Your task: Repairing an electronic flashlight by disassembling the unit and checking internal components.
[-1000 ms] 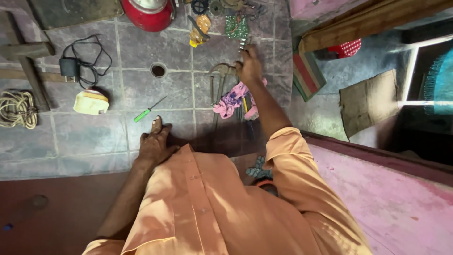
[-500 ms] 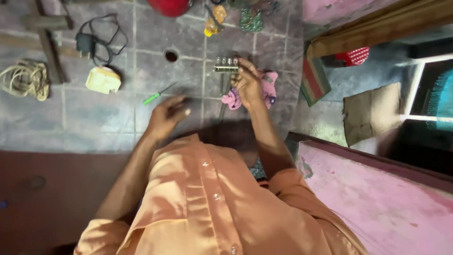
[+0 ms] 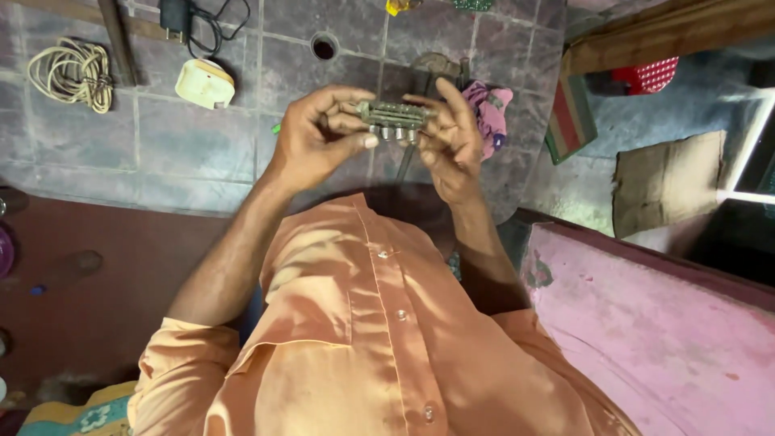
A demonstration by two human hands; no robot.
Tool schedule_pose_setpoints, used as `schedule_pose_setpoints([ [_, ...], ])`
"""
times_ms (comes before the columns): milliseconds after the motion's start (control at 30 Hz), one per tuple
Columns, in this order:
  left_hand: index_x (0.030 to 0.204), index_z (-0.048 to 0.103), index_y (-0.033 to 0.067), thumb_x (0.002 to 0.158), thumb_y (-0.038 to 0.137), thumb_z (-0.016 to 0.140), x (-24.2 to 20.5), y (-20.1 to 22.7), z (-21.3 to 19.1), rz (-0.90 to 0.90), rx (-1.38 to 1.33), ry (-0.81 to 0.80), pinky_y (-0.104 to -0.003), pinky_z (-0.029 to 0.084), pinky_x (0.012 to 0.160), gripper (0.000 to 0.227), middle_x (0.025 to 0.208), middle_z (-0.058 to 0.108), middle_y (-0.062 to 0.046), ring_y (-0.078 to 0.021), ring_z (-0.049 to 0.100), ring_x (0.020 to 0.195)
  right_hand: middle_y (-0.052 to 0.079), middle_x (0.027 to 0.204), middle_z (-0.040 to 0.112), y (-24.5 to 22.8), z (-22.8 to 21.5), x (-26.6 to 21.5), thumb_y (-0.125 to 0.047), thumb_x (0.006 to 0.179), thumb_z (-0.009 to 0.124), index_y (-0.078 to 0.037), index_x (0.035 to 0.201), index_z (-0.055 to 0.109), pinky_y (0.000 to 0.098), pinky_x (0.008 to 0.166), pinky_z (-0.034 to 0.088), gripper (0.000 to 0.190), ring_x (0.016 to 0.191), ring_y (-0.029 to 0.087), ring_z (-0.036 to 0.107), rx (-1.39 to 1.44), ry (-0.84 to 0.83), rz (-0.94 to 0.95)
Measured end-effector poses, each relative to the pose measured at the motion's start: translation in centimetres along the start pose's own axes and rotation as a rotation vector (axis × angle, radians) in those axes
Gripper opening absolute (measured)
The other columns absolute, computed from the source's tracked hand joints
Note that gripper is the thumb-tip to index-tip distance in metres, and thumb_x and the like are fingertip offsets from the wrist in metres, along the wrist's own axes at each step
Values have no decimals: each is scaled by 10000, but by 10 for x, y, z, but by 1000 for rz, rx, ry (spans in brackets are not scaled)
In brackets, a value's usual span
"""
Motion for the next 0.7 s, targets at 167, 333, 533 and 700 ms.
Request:
schedule_pose_setpoints([
  [167,1267,600,-14,910,-165,738,-20,20,9,156,32,-16,-352,589,1031,411,1339,661,-166,-199,704,1210,172,1238,690,22,-33,-26,12,946,789,39,1459,514,334,882,649,582,1052,217,727,-182,4,-101],
  [333,1338,569,-5,899,-163,714,-30,28,11,164,48,31,-360,575,1060,488,1370,666,-169,-208,705,1247,195,1157,727,19,-30,-29,75,936,779,43,1363,568,327,828,657,477,1020,245,760,-219,41,-155],
  [533,1303,609,5,809,-34,864,-36,33,16,162,91,16,-346,618,1052,558,1250,720,-144,-212,726,1172,225,1173,724,7,-29,-31,119,915,744,24,1215,593,337,904,624,349,1082,259,739,-284,73,-271],
  [700,1175,703,4,845,17,902,-38,36,14,244,177,3,-373,607,1085,386,1236,740,-146,-225,730,1200,226,1167,716,4,-24,-33,111,929,724,29,1176,596,361,937,630,291,1107,285,744,-288,62,-268],
])
Point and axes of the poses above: each hand's wrist, its own x-axis towards the middle knuckle, its own z-axis out of the palm, y = z × x, the point moved 9 cm from there along x, towards the middle knuckle
